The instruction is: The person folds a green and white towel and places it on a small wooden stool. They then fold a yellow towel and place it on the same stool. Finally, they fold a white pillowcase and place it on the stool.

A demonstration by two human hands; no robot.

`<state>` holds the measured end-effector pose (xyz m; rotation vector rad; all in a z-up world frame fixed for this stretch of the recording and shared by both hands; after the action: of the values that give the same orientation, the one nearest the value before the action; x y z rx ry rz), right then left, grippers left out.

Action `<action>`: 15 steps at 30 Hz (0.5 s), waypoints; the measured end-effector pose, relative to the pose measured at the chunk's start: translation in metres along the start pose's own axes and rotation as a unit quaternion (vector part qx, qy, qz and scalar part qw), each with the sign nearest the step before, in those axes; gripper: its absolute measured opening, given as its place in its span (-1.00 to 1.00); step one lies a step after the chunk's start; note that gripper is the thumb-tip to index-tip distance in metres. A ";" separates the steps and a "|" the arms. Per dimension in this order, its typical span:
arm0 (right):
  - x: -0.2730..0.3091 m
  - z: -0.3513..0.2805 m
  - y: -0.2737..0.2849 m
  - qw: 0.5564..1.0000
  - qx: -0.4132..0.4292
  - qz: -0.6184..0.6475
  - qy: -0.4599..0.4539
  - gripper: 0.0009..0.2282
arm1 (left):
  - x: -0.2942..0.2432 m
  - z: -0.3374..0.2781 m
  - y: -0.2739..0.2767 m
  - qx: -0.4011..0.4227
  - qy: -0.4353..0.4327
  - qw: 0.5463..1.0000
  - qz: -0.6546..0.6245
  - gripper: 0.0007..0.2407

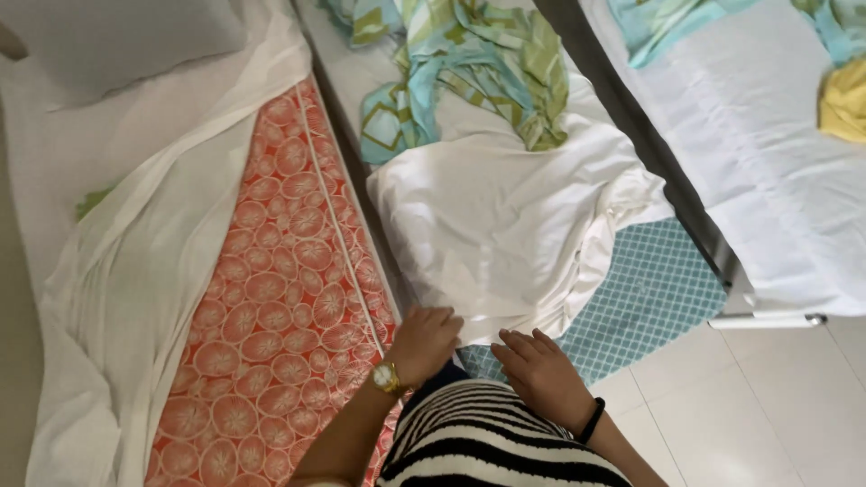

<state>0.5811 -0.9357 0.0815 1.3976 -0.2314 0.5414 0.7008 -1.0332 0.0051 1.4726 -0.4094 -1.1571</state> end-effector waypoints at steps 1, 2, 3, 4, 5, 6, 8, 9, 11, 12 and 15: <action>0.003 -0.004 -0.002 1.000 0.002 0.000 -0.012 -0.63 | -0.002 0.008 0.011 0.008 -0.006 1.000 -0.007 -0.85; 0.004 -0.009 -0.002 0.999 -0.003 -0.002 -0.035 -0.65 | -0.006 0.017 0.031 -0.033 -0.012 0.999 -0.025 -0.81; 0.004 -0.011 -0.002 0.998 -0.012 -0.004 -0.055 -0.66 | -0.007 0.028 0.053 -0.077 -0.018 0.996 -0.039 -0.77; 0.005 -0.016 -0.002 0.998 -0.013 -0.005 -0.064 -0.66 | -0.012 0.033 0.051 -0.071 -0.024 0.996 -0.043 -0.77; 0.002 -0.020 -0.002 0.996 -0.021 -0.004 -0.087 -0.66 | -0.020 0.040 0.048 -0.057 -0.048 0.996 -0.043 -0.76; 0.000 -0.025 -0.001 0.994 -0.029 -0.003 -0.110 -0.66 | -0.029 0.046 0.045 -0.043 -0.072 0.996 -0.043 -0.76; 0.000 -0.021 0.006 0.992 -0.045 -0.010 -0.117 -0.65 | -0.040 0.049 0.024 -0.023 -0.097 0.994 -0.049 -0.79; 0.001 -0.022 0.010 0.991 -0.054 -0.014 -0.118 -0.65 | -0.049 0.048 0.011 -0.005 -0.111 0.992 -0.054 -0.82; 0.004 -0.021 0.014 0.992 -0.056 -0.021 -0.113 -0.65 | -0.063 0.043 0.007 0.002 -0.116 0.990 -0.079 -0.83; 0.006 -0.020 0.016 0.992 -0.057 -0.026 -0.105 -0.65 | -0.071 0.040 0.005 0.009 -0.119 0.988 -0.102 -0.84; -0.003 -0.037 0.010 0.993 -0.063 -0.025 -0.099 -0.67 | -0.092 0.030 0.003 0.004 -0.151 0.982 -0.114 -0.69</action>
<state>0.5678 -0.8996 0.0819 1.3313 -0.3837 0.3403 0.6358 -0.9782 0.0507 1.3778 -0.4602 -1.5745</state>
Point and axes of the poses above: each hand's wrist, its own z-axis towards the middle knuckle, its own y-axis out of the back of the hand, x = y × z, the point moved 9 cm from there along z, towards the middle knuckle, and after that the axes turned 11 degrees about -x, right-handed, at the moved point
